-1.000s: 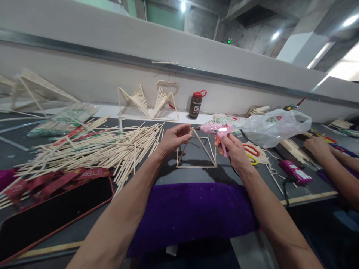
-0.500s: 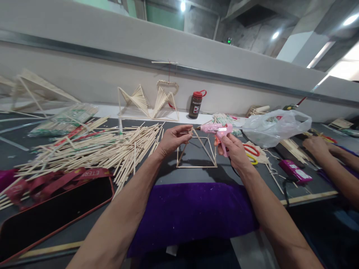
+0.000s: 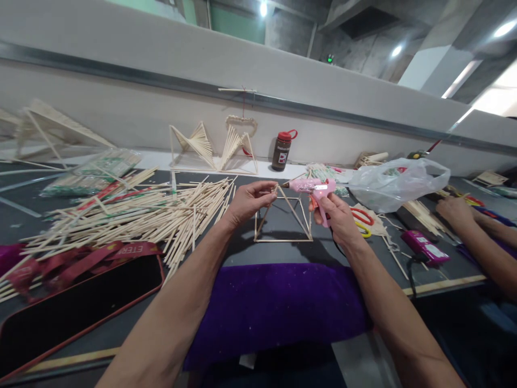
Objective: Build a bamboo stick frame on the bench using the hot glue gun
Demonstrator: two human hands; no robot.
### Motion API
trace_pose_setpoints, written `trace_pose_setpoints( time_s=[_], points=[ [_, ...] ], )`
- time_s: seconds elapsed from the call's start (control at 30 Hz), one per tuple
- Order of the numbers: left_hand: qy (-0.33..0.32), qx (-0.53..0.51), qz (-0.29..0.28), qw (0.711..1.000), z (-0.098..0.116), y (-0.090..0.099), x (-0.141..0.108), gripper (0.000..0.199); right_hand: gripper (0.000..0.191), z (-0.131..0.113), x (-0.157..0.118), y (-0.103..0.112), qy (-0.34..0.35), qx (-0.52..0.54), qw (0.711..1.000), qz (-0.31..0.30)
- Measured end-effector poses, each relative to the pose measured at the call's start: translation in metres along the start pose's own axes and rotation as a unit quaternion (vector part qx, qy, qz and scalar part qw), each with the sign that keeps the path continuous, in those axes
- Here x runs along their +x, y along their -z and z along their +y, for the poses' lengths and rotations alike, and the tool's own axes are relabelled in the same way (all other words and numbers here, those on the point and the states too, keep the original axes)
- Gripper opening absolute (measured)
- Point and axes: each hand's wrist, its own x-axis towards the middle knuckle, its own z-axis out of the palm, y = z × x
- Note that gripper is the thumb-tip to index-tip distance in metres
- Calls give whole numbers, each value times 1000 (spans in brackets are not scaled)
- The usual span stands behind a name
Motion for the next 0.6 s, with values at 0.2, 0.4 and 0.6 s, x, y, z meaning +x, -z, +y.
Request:
trace_pose_setpoints(
  time_s=[0.2,0.4,0.6],
  points=[
    [0,9,0,1000,2,0,-1,42,33,0,-1,0,0,0,1000,0],
    [-2,13,-6,1000,5,-1,-3,39,32,-2,-2,-1,2,9,1000,1],
    [0,16,-10,1000,4,1,-1,43,31,-1,-2,-1,9,11,1000,1]
  ],
)
